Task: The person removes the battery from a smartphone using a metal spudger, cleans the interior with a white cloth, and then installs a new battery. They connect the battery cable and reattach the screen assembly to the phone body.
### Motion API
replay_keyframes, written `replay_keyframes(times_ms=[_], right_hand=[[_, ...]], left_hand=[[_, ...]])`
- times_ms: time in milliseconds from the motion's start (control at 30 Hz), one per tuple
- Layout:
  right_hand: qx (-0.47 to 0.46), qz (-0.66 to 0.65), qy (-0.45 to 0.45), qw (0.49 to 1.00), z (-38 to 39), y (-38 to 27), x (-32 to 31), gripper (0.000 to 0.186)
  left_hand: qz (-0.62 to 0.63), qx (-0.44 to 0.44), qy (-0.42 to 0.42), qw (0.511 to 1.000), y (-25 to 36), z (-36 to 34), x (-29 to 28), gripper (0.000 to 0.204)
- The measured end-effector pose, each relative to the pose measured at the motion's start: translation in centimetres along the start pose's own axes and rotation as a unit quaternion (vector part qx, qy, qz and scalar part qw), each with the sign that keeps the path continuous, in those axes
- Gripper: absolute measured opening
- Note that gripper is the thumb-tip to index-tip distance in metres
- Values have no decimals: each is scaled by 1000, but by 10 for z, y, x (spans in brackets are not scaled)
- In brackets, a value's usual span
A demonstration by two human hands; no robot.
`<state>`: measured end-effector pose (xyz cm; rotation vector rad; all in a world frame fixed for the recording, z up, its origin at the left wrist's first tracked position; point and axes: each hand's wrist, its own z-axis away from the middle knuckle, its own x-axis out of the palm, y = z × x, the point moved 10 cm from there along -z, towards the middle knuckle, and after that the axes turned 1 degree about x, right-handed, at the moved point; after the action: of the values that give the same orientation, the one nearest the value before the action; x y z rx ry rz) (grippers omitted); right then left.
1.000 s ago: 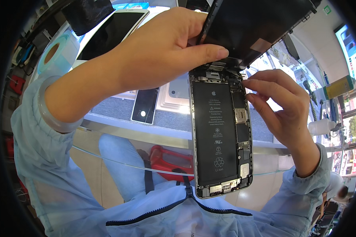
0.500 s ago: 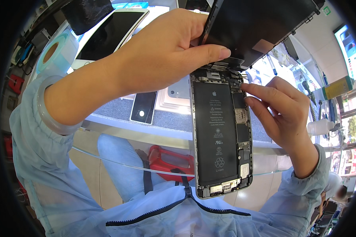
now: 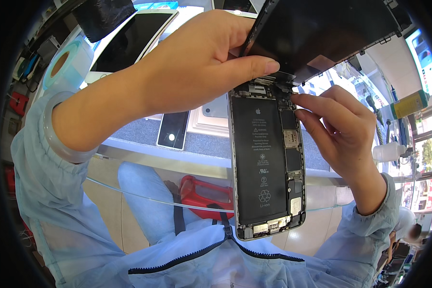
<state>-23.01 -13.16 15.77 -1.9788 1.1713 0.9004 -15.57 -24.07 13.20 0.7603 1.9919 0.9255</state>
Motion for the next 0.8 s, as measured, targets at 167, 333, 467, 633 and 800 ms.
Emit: replay_keyframes(times_ms=[167, 333, 467, 633, 800], right_hand=[[-1, 12, -18, 1000, -1, 1, 5, 20], [-8, 6, -32, 999, -5, 1, 8, 22], [-11, -1, -42, 999, -7, 1, 9, 24], [-45, 19, -46, 998, -8, -5, 6, 28], [-13, 21, -58, 998, -7, 3, 6, 28]], left_hand=[[-39, -10, -15, 999, 0, -1, -2, 20], [-4, -14, -8, 1000, -4, -1, -2, 21], [16, -4, 0, 1000, -3, -1, -1, 21], [28, 13, 9, 999, -2, 2, -3, 21], [44, 19, 25, 999, -1, 1, -4, 20]])
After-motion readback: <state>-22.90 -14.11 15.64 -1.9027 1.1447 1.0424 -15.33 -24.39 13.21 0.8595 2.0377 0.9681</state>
